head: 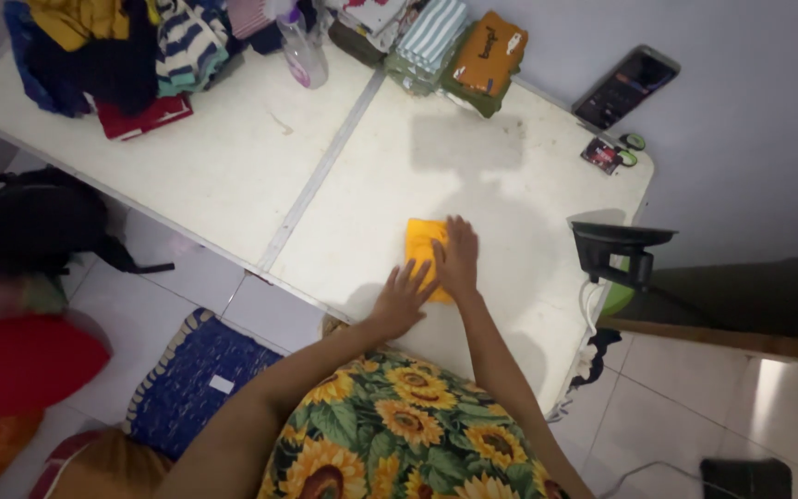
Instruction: Ironing and folding several pieces of children's clothing on a table.
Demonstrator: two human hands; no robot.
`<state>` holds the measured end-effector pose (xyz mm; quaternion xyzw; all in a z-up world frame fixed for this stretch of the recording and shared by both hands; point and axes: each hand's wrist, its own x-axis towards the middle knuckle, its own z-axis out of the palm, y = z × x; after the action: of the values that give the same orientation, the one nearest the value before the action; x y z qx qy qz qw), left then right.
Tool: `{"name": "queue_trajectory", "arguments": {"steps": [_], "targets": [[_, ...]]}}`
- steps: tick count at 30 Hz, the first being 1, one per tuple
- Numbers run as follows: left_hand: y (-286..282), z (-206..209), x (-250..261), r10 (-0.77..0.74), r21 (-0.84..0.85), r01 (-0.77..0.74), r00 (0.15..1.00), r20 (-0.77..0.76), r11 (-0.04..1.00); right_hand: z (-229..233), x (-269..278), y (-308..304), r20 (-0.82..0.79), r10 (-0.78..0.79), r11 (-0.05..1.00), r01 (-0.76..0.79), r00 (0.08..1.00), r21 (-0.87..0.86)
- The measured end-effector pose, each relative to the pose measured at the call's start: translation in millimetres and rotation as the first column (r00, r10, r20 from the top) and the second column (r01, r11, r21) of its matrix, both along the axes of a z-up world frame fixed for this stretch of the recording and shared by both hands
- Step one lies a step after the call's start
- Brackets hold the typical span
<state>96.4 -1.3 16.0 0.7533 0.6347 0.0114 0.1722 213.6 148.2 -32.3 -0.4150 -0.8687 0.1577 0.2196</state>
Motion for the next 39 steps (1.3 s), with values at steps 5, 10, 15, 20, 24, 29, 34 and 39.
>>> {"name": "queue_trajectory", "arguments": {"steps": [5,10,15,20,24,29,34,39], "targets": [[-33.6,-20.3,-8.6,-0.089,-0.314,0.160,0.969,0.229,0.936,34.9,10.4,-37.4,0.097,-0.359,0.931,0.363,0.928,-0.029],[-37.1,16.4,-33.9,0.178,-0.509,0.208,0.774,0.608,0.835,53.7,17.3,-51.9,0.341,-0.458,0.788,0.553,0.821,-0.272],[-13.0,7.4,-38.1,0.418,-0.494,-0.095,0.682,0.600,0.864,33.1,25.7,-43.5,0.283,-0.472,0.671,0.549,0.835,-0.499],[12.1,45.2,-29.1,0.554,-0.572,-0.138,0.505,0.662,0.809,32.8,49.7,-29.0,-0.154,-0.621,0.436,0.175,0.768,-0.883],[32.2,69.2,-21.1,0.572,-0.584,-0.109,0.410,0.711,0.804,86.5,63.7,-9.5,-0.393,-0.578,0.638,0.094,0.715,-0.764],[59.6,98.7,-1.1,0.496,-0.496,-0.028,0.127,0.859,0.868,211.8,23.4,-46.5,-0.215,-0.442,0.872,0.362,0.871,-0.329],[78.6,68.8,-4.2,0.569,-0.604,-0.057,-0.275,0.775,0.795,197.0,4.9,-78.8,-0.158,-0.124,0.987,0.105,0.980,-0.118],[74.6,11.6,-55.9,0.600,-0.770,-0.317,-0.489,0.633,0.554,191.8,18.4,-82.4,-0.090,0.237,0.918,-0.253,0.967,-0.305]]}}
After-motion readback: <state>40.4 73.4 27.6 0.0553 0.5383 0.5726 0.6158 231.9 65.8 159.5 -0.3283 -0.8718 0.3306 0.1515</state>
